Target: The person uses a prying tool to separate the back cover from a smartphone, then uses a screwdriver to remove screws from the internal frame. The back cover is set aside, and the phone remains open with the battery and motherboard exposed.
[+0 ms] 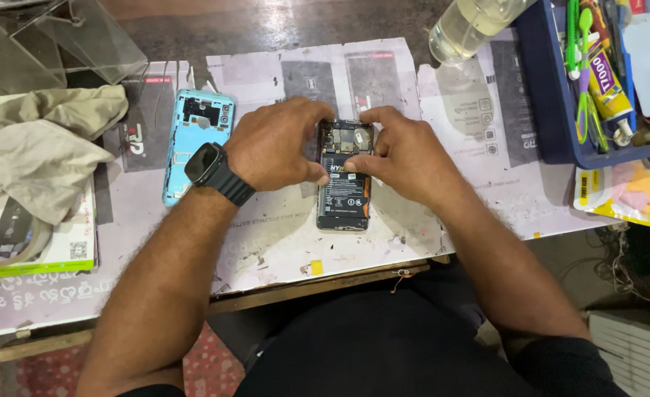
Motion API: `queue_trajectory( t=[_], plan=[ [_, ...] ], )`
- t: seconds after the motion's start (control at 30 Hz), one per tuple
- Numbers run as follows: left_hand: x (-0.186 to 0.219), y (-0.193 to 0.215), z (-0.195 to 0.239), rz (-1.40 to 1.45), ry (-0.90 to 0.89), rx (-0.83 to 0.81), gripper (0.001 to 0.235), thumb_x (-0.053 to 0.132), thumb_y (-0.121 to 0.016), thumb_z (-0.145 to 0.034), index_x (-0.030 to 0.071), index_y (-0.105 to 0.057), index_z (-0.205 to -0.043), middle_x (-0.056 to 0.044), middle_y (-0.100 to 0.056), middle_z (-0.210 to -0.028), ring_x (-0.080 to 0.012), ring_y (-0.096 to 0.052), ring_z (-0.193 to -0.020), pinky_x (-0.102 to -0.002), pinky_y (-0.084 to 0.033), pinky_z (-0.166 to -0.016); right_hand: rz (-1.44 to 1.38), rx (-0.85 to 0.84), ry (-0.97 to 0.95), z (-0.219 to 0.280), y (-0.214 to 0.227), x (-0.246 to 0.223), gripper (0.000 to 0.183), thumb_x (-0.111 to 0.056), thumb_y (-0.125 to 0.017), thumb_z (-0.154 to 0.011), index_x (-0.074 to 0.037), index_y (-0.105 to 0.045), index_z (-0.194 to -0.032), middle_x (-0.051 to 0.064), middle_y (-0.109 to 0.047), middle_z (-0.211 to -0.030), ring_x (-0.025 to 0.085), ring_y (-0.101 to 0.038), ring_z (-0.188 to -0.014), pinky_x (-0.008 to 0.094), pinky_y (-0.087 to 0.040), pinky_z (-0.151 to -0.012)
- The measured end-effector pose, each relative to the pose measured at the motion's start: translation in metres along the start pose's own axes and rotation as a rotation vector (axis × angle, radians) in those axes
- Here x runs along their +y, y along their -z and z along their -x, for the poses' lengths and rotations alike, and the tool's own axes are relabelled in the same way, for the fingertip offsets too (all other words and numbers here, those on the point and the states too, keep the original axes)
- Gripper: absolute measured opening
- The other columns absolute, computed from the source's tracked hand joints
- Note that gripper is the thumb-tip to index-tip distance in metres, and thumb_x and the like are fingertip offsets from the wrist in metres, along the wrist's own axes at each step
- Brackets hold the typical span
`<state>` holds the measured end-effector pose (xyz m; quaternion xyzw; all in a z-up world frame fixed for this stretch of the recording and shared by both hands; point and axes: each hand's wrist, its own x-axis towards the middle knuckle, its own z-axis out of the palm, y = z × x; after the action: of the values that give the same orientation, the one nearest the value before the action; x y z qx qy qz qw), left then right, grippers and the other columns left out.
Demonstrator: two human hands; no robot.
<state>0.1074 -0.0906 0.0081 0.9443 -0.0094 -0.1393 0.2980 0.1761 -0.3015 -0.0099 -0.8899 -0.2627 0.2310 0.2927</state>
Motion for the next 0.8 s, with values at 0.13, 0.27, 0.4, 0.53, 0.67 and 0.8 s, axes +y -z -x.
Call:
queue_trajectory(
  t=[0.13,0.27,0.4,0.53,0.67,0.8],
  plan=[
    [0.001,0.000,-0.002,0.003,0.018,-0.027,0.077,0.030,-0.095,-0.063,0.014,-0.061,-0.130,-0.006,-0.068,-0.109,-0.0252,-0.067,-0.100,-0.043,-0.053,-0.085,-0.027,0.023,0.048,0.000,0.000,0.005,0.065,-0.029,-0.089,-0.076,-0.003,-0.061,-0.129,0.005,-0.071,-0.065,0.013,-0.068,-0.058,0.031,-0.052,-0.052],
    [0.003,0.003,-0.001,-0.008,0.034,-0.057,0.079,0.030,-0.095,-0.063,0.015,-0.060,-0.132,-0.006,-0.067,-0.112,-0.0246,-0.067,-0.101,-0.043,-0.054,-0.085,-0.205,-0.025,-0.015,0.000,0.006,0.012,0.047,-0.019,-0.081,-0.085,-0.003,-0.065,-0.127,0.003,-0.070,-0.068,0.012,-0.063,-0.056,0.028,-0.048,-0.050],
    [0.002,0.006,0.001,-0.063,-0.037,-0.056,0.089,0.028,-0.096,-0.060,0.013,-0.054,-0.137,-0.009,-0.064,-0.116,-0.0299,-0.065,-0.103,-0.045,-0.053,-0.085,-0.226,-0.031,0.179,0.003,0.019,0.025,0.042,-0.007,-0.080,-0.088,-0.002,-0.064,-0.127,0.001,-0.071,-0.079,0.008,-0.065,-0.068,0.023,-0.053,-0.058],
    [0.002,0.007,-0.002,-0.079,-0.005,-0.101,0.092,0.028,-0.095,-0.060,0.014,-0.051,-0.139,-0.009,-0.063,-0.119,-0.0307,-0.066,-0.103,-0.045,-0.053,-0.088,-0.138,-0.114,0.142,0.003,0.028,0.027,0.054,-0.005,-0.084,-0.076,-0.006,-0.064,-0.127,0.000,-0.069,-0.076,0.008,-0.064,-0.065,0.025,-0.053,-0.056],
    [0.001,0.007,-0.002,-0.075,-0.061,-0.058,0.091,0.029,-0.096,-0.058,0.012,-0.054,-0.137,-0.011,-0.064,-0.117,-0.0330,-0.066,-0.103,-0.046,-0.053,-0.086,-0.079,-0.109,0.168,-0.002,0.028,0.023,0.057,-0.008,-0.088,-0.072,-0.006,-0.065,-0.124,0.001,-0.067,-0.072,0.011,-0.062,-0.062,0.026,-0.051,-0.055],
    [-0.008,0.005,-0.002,-0.035,-0.131,-0.002,0.089,0.028,-0.095,-0.057,0.010,-0.056,-0.135,-0.013,-0.066,-0.115,-0.0348,-0.067,-0.097,-0.047,-0.054,-0.081,-0.031,-0.125,0.208,-0.008,0.027,0.031,0.058,-0.012,-0.090,-0.071,-0.005,-0.065,-0.123,0.002,-0.066,-0.069,0.012,-0.061,-0.059,0.027,-0.050,-0.053]
  ],
)
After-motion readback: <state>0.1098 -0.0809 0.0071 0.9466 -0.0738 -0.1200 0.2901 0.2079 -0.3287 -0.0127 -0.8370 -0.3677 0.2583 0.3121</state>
